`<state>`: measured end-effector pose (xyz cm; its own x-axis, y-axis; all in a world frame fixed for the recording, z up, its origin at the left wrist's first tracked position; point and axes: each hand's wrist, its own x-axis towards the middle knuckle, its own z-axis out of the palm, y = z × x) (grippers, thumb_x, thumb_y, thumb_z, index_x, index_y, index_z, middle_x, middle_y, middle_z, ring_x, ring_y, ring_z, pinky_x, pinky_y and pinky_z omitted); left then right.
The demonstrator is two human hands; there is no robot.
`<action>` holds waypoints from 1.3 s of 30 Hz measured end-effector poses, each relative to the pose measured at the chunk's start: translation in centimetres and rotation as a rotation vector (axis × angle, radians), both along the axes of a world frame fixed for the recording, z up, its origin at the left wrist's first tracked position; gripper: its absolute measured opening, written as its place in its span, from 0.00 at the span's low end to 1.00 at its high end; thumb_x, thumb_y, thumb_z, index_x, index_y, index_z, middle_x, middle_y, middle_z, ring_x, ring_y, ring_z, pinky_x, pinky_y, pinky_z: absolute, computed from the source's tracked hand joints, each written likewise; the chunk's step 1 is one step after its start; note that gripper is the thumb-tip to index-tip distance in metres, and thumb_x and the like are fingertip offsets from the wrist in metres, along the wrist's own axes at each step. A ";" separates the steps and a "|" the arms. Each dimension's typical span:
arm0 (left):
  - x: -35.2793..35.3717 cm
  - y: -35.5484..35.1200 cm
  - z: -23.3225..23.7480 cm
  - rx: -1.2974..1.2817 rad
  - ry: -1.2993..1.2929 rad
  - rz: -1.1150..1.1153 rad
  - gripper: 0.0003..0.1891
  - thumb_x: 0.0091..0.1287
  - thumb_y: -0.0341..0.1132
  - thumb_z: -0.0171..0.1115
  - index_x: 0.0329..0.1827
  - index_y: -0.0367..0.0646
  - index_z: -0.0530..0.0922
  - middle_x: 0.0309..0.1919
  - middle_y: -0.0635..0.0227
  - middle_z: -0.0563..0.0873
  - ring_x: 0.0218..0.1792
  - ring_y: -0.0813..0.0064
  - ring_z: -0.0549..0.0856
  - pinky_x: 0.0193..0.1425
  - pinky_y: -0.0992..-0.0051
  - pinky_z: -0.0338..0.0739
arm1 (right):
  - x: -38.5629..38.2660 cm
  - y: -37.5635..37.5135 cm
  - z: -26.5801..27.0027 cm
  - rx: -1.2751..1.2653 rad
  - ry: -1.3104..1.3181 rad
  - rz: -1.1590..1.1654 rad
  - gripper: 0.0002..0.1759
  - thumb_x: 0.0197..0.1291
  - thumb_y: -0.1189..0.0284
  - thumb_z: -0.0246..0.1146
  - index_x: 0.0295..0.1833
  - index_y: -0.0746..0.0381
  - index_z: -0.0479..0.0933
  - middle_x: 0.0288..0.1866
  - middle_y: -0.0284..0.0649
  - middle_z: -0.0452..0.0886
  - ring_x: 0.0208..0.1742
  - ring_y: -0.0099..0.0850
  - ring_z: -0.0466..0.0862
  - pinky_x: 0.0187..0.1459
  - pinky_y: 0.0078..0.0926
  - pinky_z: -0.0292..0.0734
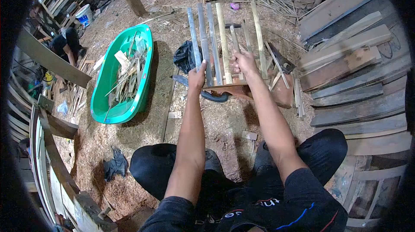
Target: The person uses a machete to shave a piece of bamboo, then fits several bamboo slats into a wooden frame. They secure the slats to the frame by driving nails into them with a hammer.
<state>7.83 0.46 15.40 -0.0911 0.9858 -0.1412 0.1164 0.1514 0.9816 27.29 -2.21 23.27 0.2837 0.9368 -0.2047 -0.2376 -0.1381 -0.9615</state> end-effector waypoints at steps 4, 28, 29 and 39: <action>0.1 -0.5 0.7 0.011 -0.035 -0.009 0.32 0.67 0.59 0.66 0.41 0.29 0.86 0.32 0.66 0.86 0.35 0.75 0.81 0.42 0.72 0.76 | -1.3 -0.6 0.7 0.042 -0.049 -0.038 0.09 0.74 0.70 0.55 0.42 0.65 0.73 0.24 0.33 0.73 0.17 0.21 0.72 0.16 0.24 0.67; -0.9 -0.2 0.2 0.039 0.139 -0.172 0.32 0.75 0.59 0.54 0.44 0.30 0.85 0.37 0.58 0.89 0.37 0.73 0.84 0.45 0.70 0.79 | -6.4 -1.6 0.6 0.179 -0.489 0.121 0.18 0.71 0.64 0.56 0.50 0.70 0.77 0.30 0.50 0.85 0.30 0.40 0.87 0.36 0.39 0.79; -1.1 -0.1 0.0 0.051 0.157 -0.195 0.35 0.76 0.62 0.51 0.44 0.30 0.85 0.36 0.57 0.88 0.38 0.72 0.84 0.45 0.69 0.78 | -6.5 -1.6 0.7 0.168 -0.486 0.127 0.18 0.71 0.64 0.56 0.50 0.70 0.77 0.30 0.50 0.85 0.30 0.40 0.87 0.36 0.39 0.79; -1.8 2.5 -5.6 -0.121 -0.256 -0.202 0.42 0.78 0.67 0.30 0.71 0.35 0.71 0.61 0.55 0.82 0.59 0.63 0.82 0.69 0.63 0.73 | -5.1 -2.1 1.1 0.166 -0.604 0.066 0.22 0.71 0.62 0.56 0.57 0.70 0.77 0.37 0.53 0.86 0.41 0.44 0.87 0.46 0.41 0.81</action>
